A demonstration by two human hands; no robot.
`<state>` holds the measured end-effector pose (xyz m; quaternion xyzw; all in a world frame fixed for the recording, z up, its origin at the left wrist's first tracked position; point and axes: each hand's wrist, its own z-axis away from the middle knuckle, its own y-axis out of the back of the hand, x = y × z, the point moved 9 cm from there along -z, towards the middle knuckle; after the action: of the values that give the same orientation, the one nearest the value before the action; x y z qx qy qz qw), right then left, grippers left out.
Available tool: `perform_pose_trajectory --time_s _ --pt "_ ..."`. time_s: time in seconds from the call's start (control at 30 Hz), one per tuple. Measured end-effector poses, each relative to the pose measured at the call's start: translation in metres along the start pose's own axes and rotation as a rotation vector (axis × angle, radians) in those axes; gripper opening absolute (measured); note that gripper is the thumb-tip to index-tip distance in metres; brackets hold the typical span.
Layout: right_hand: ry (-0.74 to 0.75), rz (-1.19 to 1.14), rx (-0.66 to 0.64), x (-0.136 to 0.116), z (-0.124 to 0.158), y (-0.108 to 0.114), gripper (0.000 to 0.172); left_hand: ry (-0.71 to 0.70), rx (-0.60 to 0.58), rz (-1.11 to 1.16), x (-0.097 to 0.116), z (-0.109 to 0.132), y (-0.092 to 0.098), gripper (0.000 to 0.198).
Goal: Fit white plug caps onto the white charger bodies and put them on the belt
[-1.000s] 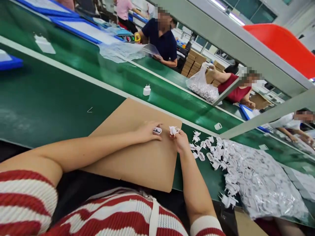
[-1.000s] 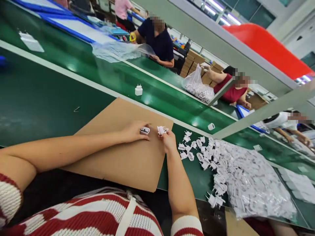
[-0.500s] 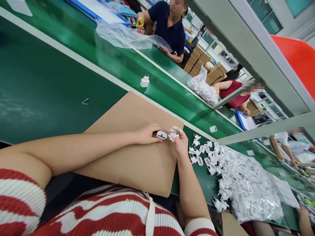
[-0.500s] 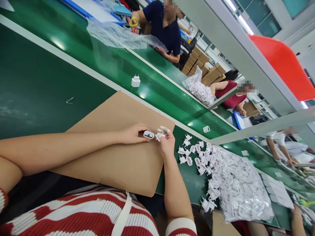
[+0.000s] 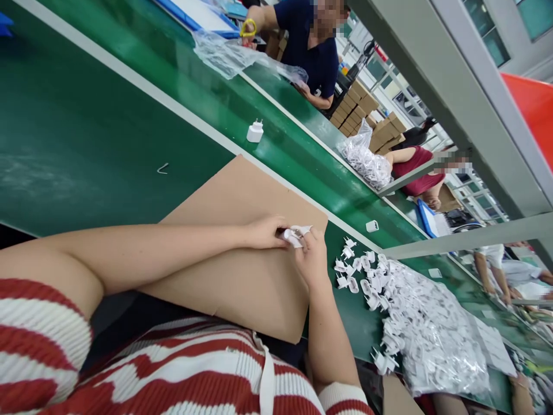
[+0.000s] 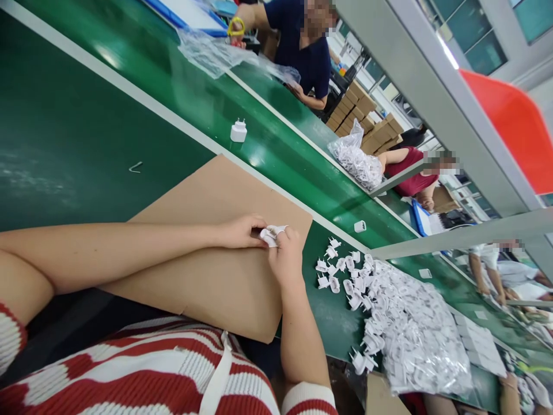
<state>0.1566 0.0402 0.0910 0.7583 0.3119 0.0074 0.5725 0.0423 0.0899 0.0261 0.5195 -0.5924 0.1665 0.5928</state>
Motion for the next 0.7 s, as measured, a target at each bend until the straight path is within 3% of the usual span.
perform_pose_trajectory --time_s 0.13,0.4,0.7 --pt "0.011 0.112 -0.048 0.000 -0.004 -0.009 0.029 -0.006 -0.007 0.018 0.000 -0.001 0.000 0.029" --pt "0.040 0.071 0.069 -0.004 -0.001 0.001 0.042 -0.007 -0.008 0.045 -0.002 -0.002 -0.001 0.027" --pt "0.007 0.108 -0.041 0.000 -0.009 -0.009 0.043 -0.007 0.014 0.034 -0.003 -0.001 0.000 0.033"
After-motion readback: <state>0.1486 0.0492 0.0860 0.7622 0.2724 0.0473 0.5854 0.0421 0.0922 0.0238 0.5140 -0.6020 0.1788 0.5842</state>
